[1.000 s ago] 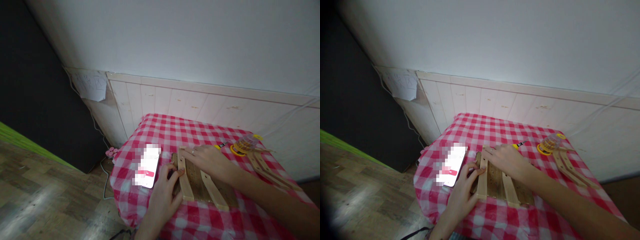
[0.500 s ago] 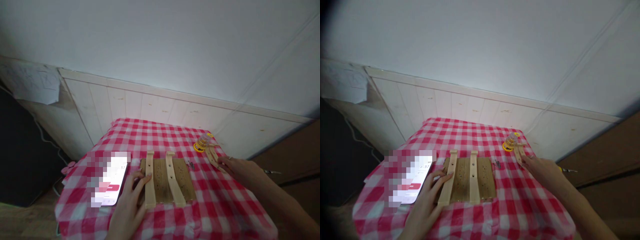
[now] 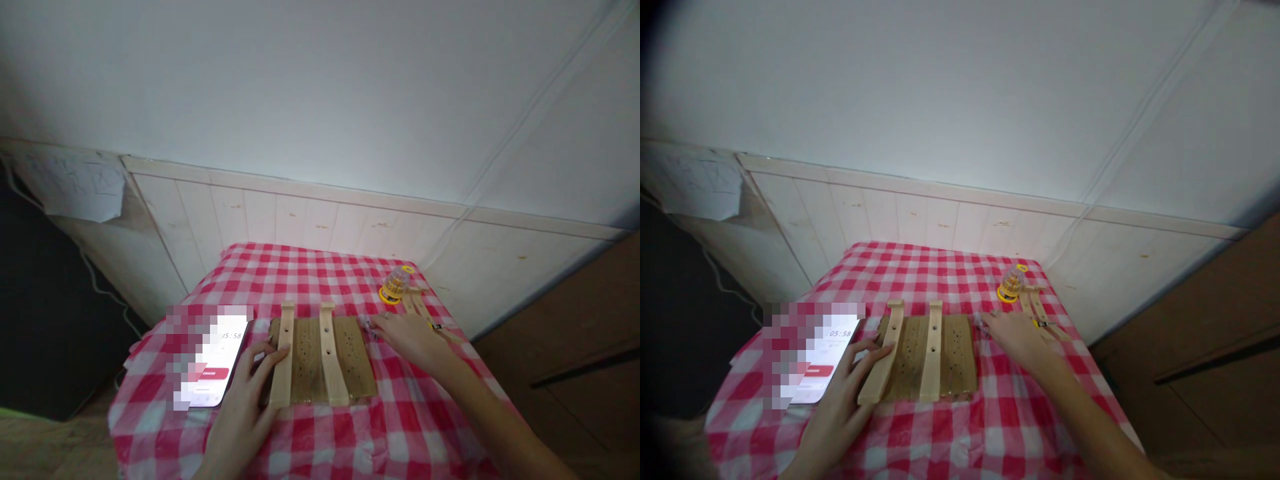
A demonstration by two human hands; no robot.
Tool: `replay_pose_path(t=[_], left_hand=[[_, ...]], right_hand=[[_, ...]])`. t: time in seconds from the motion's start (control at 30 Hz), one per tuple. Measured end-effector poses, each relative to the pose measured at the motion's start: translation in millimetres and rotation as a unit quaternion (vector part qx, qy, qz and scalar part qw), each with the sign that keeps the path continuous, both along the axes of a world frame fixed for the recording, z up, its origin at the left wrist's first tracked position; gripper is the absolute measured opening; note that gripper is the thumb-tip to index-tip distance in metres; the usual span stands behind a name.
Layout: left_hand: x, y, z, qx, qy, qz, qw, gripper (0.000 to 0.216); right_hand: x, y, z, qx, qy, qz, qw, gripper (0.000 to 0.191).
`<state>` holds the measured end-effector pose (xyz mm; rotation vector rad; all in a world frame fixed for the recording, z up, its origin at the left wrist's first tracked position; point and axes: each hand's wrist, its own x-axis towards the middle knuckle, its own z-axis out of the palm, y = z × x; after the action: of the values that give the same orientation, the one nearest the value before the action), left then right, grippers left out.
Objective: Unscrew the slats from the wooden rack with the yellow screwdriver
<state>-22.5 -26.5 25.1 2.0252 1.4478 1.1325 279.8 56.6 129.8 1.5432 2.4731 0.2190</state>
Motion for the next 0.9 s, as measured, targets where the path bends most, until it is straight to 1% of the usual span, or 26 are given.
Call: replay_pose_path(t=[0.1, 0.2, 0.27, 0.33, 0.37, 0.43, 0.53, 0.6, 0.63, 0.67, 0.7, 0.73, 0.77, 0.83, 0.9], left_hand=[[1, 0, 1.2, 0.006, -0.012, 0.002, 1.0, 0.05], [2, -1, 2.6, -0.003, -0.016, 0.003, 1.0, 0.049], [3, 0, 3.3, -0.007, -0.016, 0.006, 1.0, 0.05], [3, 0, 3.5, -0.004, -0.016, 0.007, 1.0, 0.05], [3, 0, 3.6, 0.0, -0.017, 0.006, 1.0, 0.05], [3, 1, 3.8, 0.009, -0.018, -0.003, 1.0, 0.047], [3, 3, 5.0, 0.02, -0.022, -0.014, 0.999, 0.045], [3, 4, 5.8, 0.025, -0.026, -0.017, 0.999, 0.044], [3, 4, 5.9, 0.027, -0.029, -0.021, 0.999, 0.044], [3, 4, 5.8, 0.028, -0.033, -0.026, 0.999, 0.044], [3, 4, 5.3, 0.029, -0.039, -0.032, 0.998, 0.044], [4, 5, 4.5, 0.028, -0.049, -0.036, 0.998, 0.046], [4, 5, 3.4, 0.025, -0.062, -0.036, 0.997, 0.048], [5, 5, 1.3, 0.017, -0.094, -0.026, 0.995, 0.055], [7, 4, 0.8, 0.015, -0.115, -0.017, 0.993, 0.058]], right_hand=[[-8, 7, -3.4, -0.012, 0.004, 0.006, 1.0, 0.018], [-8, 7, -1.3, -0.004, 0.017, 0.005, 1.0, 0.017], [-6, 2, 3.1, 0.029, 0.047, 0.004, 0.998, 0.02], [-5, -5, 10.9, 0.082, 0.117, 0.022, 0.989, 0.022], [-5, -10, 16.4, 0.098, 0.164, 0.046, 0.98, 0.021], [-9, -19, 30.9, 0.105, 0.272, 0.097, 0.952, 0.02], [-31, -27, 57.5, 0.119, 0.387, 0.133, 0.905, 0.026], [-54, -25, 72.2, 0.093, 0.441, 0.18, 0.874, 0.026], [-66, -22, 76.6, 0.074, 0.454, 0.212, 0.862, 0.026], [-78, -17, 78.6, 0.053, 0.456, 0.26, 0.85, 0.026], [-88, -12, 77.8, 0.043, 0.45, 0.313, 0.835, 0.025], [-97, -7, 74.5, 0.052, 0.439, 0.354, 0.824, 0.025], [-105, -1, 69.1, 0.062, 0.415, 0.38, 0.824, 0.027], [-114, 9, 54.2, 0.111, 0.378, 0.4, 0.828, 0.03], [-118, 17, 39.0, 0.139, 0.365, 0.412, 0.823, 0.036]])
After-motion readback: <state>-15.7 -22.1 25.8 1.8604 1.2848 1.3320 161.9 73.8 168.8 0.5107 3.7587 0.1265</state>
